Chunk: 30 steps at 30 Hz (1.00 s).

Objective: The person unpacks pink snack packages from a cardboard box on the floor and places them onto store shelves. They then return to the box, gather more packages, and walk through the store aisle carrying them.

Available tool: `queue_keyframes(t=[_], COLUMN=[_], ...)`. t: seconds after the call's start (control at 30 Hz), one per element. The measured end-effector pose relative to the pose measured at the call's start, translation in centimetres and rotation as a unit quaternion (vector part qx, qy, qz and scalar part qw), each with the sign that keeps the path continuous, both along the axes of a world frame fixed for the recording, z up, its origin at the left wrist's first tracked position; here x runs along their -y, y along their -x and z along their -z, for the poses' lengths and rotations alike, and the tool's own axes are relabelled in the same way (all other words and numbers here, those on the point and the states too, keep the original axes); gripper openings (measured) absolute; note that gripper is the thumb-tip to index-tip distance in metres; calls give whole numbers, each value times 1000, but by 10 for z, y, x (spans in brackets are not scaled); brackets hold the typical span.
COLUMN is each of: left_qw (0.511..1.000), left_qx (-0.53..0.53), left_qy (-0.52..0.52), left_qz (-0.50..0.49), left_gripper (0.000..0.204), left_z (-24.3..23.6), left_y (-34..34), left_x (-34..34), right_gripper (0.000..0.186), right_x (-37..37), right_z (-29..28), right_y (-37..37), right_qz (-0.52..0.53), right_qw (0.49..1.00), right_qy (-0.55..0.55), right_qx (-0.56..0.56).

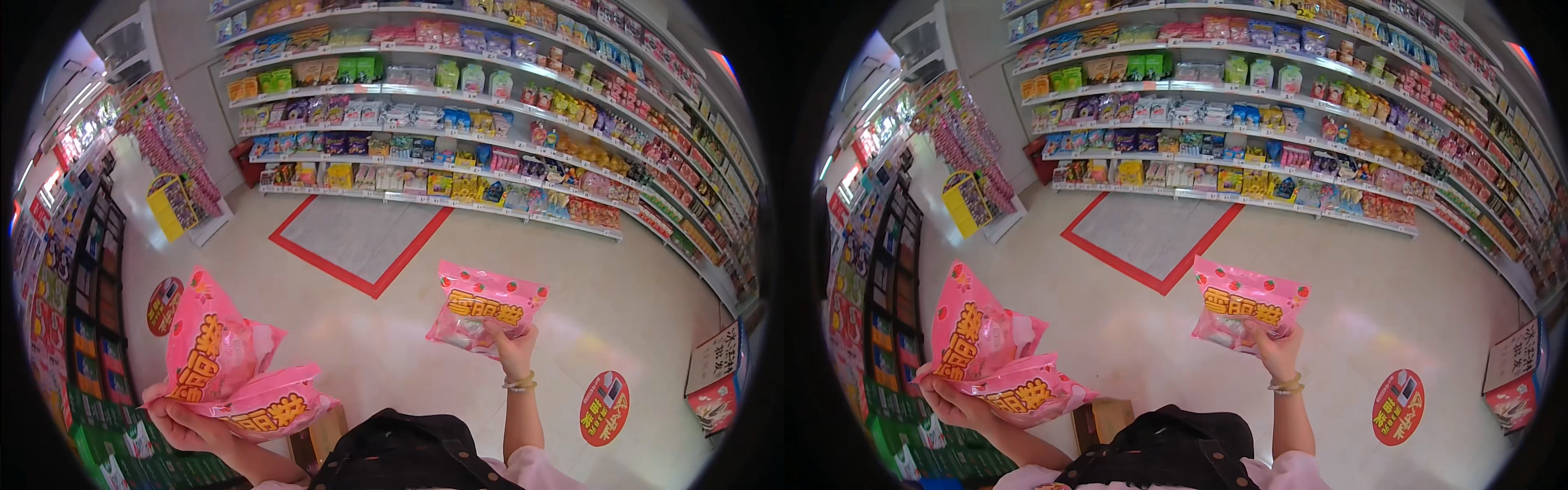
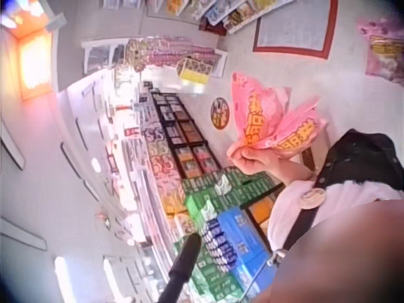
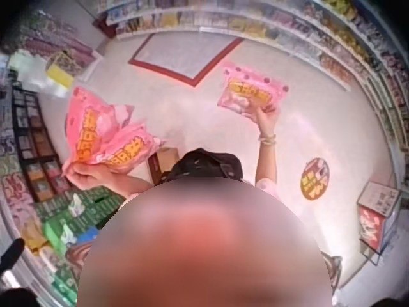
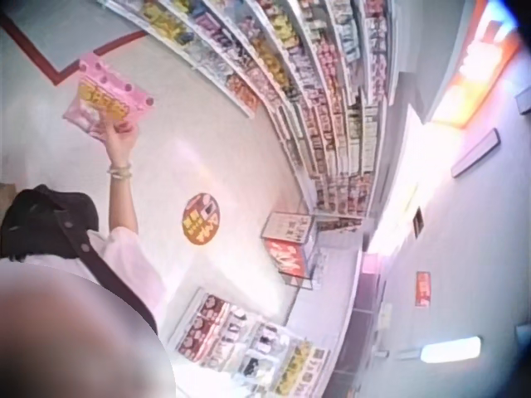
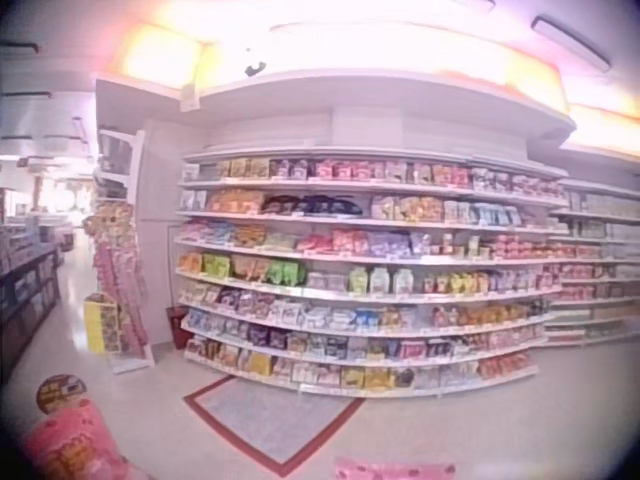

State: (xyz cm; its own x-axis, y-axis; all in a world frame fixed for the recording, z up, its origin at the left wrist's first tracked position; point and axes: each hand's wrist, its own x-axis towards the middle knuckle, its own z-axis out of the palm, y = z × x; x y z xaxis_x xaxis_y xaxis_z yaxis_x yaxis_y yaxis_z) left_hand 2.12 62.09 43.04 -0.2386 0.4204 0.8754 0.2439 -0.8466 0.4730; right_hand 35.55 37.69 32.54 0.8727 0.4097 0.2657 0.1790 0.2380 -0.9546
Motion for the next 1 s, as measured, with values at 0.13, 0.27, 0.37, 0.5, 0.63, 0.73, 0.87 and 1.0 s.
queue_keyframes(t=[0.13,0.27,0.37,0.5,0.63,0.73,0.87,1.0], left_qw=[995,996,1000,970,963,956,973,977], left_qx=[51,61,-23,-188,-220,-242,-175,-94], left_qy=[0,10,16,18,-59,-142,-119,-65], left_qz=[-80,-57,2,156,145,90,97,178], left_gripper=[24,23,20,20,15,22,24,27], left_z=[8,23,18,-7,-14,-6,3,-24], left_y=[-71,-123,-194,-327,-439,-510,-610,-691], left_x=[-62,-132,-176,-218,-267,-299,-335,-368], right_gripper=[11,16,23,20,12,13,21,24], right_x=[-79,-150,-179,-175,-165,-196,-258,-384], right_z=[-14,20,27,51,40,36,2,-63], right_y=[-69,-177,-250,-341,-416,-489,-615,-742], right_qz=[29,40,108,220,297,330,285,159], right_qw=[998,988,968,950,939,937,951,972], right_qy=[-6,62,109,156,170,104,45,-31], right_qx=[46,137,199,159,43,52,114,171])
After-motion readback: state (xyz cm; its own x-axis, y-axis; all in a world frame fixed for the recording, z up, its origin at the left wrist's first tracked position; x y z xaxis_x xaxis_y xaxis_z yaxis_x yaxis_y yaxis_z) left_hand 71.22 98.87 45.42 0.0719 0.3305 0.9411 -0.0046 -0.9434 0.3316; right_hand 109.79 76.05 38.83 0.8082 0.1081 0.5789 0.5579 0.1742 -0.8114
